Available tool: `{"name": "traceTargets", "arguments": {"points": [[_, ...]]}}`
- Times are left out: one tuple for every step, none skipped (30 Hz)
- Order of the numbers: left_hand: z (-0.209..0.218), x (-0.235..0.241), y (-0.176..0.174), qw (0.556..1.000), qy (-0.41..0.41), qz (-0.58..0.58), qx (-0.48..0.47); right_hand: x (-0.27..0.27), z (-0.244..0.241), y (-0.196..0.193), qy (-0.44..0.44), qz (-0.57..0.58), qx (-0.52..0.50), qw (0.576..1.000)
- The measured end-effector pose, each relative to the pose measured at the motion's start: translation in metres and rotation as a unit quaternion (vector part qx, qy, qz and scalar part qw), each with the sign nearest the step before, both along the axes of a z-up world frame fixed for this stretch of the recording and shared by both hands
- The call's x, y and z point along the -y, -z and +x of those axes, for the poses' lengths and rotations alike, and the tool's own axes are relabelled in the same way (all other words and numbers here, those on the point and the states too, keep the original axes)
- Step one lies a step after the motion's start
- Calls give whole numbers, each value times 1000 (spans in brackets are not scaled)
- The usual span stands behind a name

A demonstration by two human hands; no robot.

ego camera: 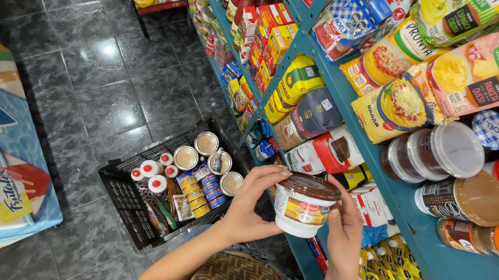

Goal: The person writes on a spiral notebook while standing at a grocery shelf, then picks up multiple jars and cans from the shelf and places them into a black plastic crate on the floor.

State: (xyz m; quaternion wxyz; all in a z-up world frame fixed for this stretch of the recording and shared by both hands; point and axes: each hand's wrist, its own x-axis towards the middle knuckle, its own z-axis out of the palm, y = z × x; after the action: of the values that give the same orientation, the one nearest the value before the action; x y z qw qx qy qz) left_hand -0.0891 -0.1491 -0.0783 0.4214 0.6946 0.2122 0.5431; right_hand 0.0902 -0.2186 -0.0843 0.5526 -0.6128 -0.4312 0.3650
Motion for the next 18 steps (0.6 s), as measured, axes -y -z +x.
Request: {"name": "traceTargets", "arguments": {"points": [[0,-1,0,1000,-2,1,1,-1,0,1,-1,-1,16,1000],[0,-1,0,1000,-4,-1,1,-1,0,2,-2,-4,31,1000],[0,-1,0,1000,-3,-3,1,-2,0,1,0,-6,30,1000],[1,-2,0,1000,-4,-12,-6,-3,0,1,-1,-6,31,1000],[2,-3,0,1000,-6,-22,-13,-4,1,1,-2,-6,31,1000],[5,-4,-1,1000,-5,-24,-12,-5,-1,3,-1,-9,31,999],[8,-5,-1,999,-15,-47,14,-7,-4,6,23,11,45,999],[10,-5,-1,996,-28,-71,39,-8,-7,8,46,30,58,997],[11,-4,-3,996,-28,-74,39,-9,-8,8,46,26,58,997],[12,-5,-4,996,-28,-80,37,-10,-10,7,48,23,68,996],[12,-6,-6,995,-28,-85,36,-12,-12,7,51,21,78,995],[12,-7,-6,995,-31,-88,37,-14,-12,6,48,19,79,996],[12,-9,-7,995,-32,-91,26,-15,-13,5,50,16,81,995],[11,-10,-7,995,-34,-94,14,-17,-14,5,51,12,81,995],[12,-11,-3,994,-39,-98,15,-18,-14,3,47,10,82,995],[11,-13,0,996,-28,-83,-22,-21,-15,3,37,-7,94,995],[10,-16,3,996,-18,-69,-59,-25,-17,2,27,-23,106,994],[6,-19,11,995,-34,-75,-64,-26,-14,7,10,-27,101,995]]}}
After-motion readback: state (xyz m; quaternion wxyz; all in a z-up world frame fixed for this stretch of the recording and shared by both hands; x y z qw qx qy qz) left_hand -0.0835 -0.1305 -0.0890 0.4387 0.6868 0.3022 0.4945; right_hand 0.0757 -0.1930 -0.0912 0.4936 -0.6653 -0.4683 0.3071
